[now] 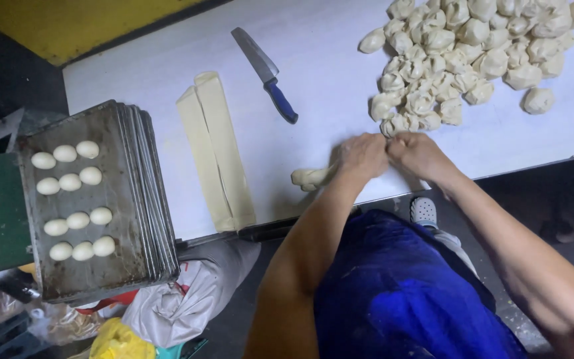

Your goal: Cutting dough into strips, rolling them into ropes, and portioning them into small balls for baking.

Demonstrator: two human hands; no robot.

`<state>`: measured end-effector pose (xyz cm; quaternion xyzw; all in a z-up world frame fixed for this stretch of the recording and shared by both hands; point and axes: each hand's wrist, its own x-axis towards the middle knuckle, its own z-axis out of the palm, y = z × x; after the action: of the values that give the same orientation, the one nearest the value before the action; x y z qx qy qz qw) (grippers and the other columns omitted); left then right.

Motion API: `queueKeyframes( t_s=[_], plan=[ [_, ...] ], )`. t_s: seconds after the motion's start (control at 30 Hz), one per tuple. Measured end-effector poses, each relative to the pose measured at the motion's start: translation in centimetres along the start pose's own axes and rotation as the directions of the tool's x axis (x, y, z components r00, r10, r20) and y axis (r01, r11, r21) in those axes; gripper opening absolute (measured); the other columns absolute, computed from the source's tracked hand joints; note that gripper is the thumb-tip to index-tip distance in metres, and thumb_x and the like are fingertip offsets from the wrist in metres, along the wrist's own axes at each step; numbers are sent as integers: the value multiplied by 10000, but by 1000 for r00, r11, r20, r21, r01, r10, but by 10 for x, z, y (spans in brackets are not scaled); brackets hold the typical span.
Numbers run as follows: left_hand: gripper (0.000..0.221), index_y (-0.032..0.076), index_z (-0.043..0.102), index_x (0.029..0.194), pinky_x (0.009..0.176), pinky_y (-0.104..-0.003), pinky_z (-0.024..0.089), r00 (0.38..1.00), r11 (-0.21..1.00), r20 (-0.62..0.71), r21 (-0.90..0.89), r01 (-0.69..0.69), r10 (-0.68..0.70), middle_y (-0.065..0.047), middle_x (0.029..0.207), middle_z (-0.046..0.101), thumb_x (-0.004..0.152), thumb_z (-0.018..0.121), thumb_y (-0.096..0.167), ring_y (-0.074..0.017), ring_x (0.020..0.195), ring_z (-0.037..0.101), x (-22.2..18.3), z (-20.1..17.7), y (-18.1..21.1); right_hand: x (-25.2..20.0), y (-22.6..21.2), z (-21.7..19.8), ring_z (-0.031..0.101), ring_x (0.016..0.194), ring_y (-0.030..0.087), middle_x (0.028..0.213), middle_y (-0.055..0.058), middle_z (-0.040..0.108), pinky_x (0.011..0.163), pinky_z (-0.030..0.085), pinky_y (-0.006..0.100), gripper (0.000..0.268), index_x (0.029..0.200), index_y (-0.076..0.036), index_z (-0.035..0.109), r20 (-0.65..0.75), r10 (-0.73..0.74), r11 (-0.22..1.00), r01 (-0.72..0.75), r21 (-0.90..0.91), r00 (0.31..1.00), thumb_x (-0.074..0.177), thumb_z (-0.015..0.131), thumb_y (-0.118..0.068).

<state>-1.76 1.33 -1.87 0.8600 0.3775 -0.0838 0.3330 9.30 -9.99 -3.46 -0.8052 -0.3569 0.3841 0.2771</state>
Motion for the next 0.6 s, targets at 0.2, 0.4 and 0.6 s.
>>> queueKeyframes(
  t_s=[0.2,0.4,0.6],
  plan=[
    [424,129,726,1242,990,-500,514,952,963,148,76,260,-269,-155,1284,697,1022,461,375,-399,1190,653,25,2,-22,-154,-164,-44,559,1046,344,1131,168,587,883,489,443,229,993,-27,685,484,-814,468,856,220,321,1043,522,-180],
    [403,97,563,1124,899,-512,527,977,990,-206,141,-21,50,-141,1102,635,777,751,180,-383,1060,652,-18,47,-67,-7,-53,-28,577,1250,459,1208,233,625,1069,435,543,319,1229,-5,659,-151,-727,644,591,-485,669,1105,640,-298],
    [364,1,583,1154,926,-533,497,943,953,-289,-198,-228,165,-208,1046,616,820,694,97,-470,1035,625,-52,25,-80,11,-13,92,644,1003,492,941,251,646,861,496,575,293,1122,-62,709,-153,-302,953,293,-76,941,1114,563,-316]
  ],
)
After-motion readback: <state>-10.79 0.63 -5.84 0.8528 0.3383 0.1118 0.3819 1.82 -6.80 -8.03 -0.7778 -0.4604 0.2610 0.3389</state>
